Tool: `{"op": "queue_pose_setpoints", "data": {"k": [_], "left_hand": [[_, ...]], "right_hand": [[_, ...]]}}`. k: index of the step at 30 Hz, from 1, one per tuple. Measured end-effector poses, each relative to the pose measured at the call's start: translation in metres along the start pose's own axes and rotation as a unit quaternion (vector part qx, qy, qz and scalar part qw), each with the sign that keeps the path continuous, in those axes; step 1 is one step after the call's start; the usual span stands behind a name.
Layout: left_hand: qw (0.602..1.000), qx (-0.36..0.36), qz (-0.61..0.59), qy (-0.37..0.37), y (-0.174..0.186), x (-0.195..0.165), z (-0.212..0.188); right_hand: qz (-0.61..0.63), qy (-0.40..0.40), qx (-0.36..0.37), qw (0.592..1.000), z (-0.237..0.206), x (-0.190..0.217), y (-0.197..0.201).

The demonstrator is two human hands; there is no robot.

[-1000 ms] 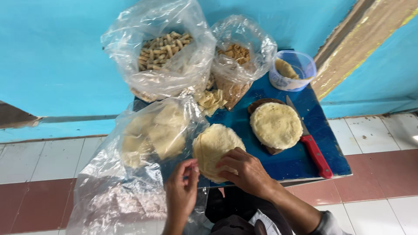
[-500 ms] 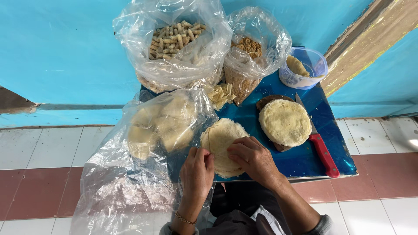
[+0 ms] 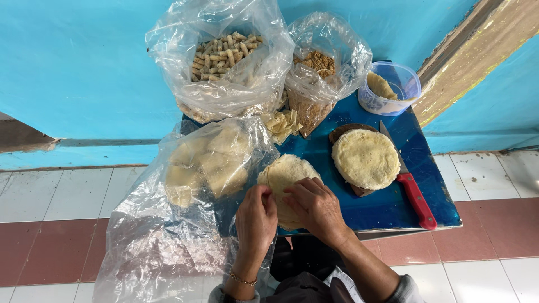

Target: The person sits at a small blue table and peels the thin outer skin off round flat cakes by hand, one at a time, setting the peeled cakes on the table and discarding the peeled-off skin. They briefly use a red-handled knife to trim or cut a cake before returning to peeling by hand.

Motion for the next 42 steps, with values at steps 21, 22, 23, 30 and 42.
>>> {"op": "queue_pose_setpoints", "data": {"k": [21, 22, 23, 30, 42], "left_hand": [[0.996, 0.039, -0.064, 0.052, 0.002, 0.008, 0.007], [0.996, 0.041, -0.061, 0.057, 0.003, 0.007, 0.009], [0.995, 0.045, -0.056, 0.064, 0.004, 0.006, 0.010], [0.973, -0.170, -0.009, -0.156, 0.015, -0.012, 0.007], [0.996, -0.066, 0.017, -0.059, 0.000, 0.001, 0.027]], "right_hand": [[0.103, -0.153, 0.094, 0.978, 0.015, -0.040, -0.013], [0.118, -0.167, 0.092, 0.974, 0.015, -0.041, -0.012], [0.135, -0.183, 0.092, 0.970, 0.014, -0.043, -0.011], [0.197, -0.174, 0.014, 0.965, 0.006, -0.046, -0.005], [0.145, -0.143, 0.005, 0.979, 0.003, -0.036, -0.003]]}}
Point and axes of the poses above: each hand's wrist, its own z-axis towards the middle knuckle, its own y-axis out of the back of the hand, x = y × z, the point moved 3 cm from there along z, towards the middle knuckle, and after that the axes turned 10 degrees about z, right-handed, at the moved point
